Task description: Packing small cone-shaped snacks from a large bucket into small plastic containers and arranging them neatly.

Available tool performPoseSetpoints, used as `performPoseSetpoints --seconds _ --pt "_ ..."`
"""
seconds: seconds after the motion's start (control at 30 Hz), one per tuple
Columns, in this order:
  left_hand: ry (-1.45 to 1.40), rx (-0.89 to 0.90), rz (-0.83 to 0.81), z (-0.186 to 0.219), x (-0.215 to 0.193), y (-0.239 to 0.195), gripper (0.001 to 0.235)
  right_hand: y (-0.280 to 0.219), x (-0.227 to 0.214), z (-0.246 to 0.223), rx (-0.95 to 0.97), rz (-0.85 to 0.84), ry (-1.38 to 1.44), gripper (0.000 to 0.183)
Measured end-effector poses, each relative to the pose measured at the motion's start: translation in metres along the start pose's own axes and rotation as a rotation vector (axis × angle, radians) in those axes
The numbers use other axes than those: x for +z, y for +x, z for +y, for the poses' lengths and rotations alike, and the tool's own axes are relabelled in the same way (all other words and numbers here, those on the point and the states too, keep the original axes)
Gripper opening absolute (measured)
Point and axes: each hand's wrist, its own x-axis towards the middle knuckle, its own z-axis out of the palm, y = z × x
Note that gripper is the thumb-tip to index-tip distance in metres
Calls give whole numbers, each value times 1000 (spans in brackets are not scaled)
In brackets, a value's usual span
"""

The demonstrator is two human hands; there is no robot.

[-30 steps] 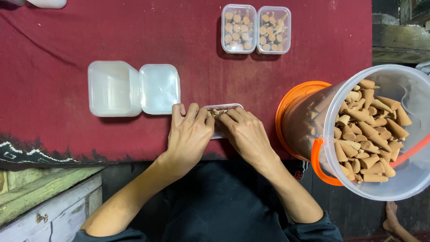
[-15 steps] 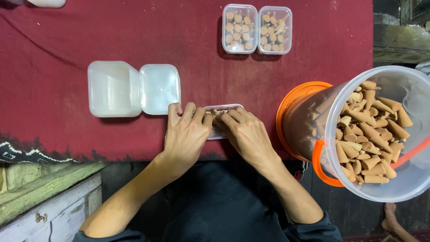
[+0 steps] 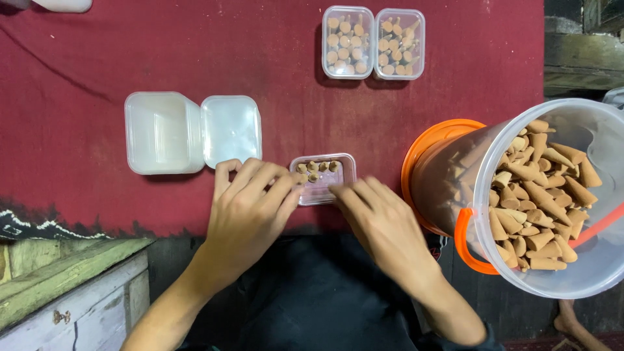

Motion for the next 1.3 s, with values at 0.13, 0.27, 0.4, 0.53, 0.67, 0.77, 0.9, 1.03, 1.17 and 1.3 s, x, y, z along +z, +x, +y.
performPoseSetpoints --seconds 0.13,0.27,0.4,0.53,0.67,0.77,0.9,1.03,1.17,1.3 --pt "-182 -35 -32 22 -43 21 8 -35 -78 -26 -66 -42 -53 33" --pt "-348 23 -4 32 -61 32 11 -56 -134 -32 116 33 -28 26" --pt "-421 -6 -51 36 -47 40 12 -67 -154 1 107 175 -20 19" --pt "-470 57 -189 34 -19 42 13 -107 -166 57 196 161 -57 27" --pt "-509 151 -280 51 -10 57 14 -121 -178 100 321 170 -53 27" --pt "-576 235 -340 70 -12 75 15 -109 -189 121 302 139 -123 28" --pt "-685 352 -383 92 -16 103 19 -93 -180 157 303 -70 -302 42" --pt "-706 352 -405 106 -14 124 20 -86 -163 164 318 -260 -562 39" --pt "-710 387 -374 114 -10 145 17 -92 -152 170 274 -339 -805 11" --pt "-676 435 -370 119 -4 165 23 -100 -154 167 253 -313 -824 17"
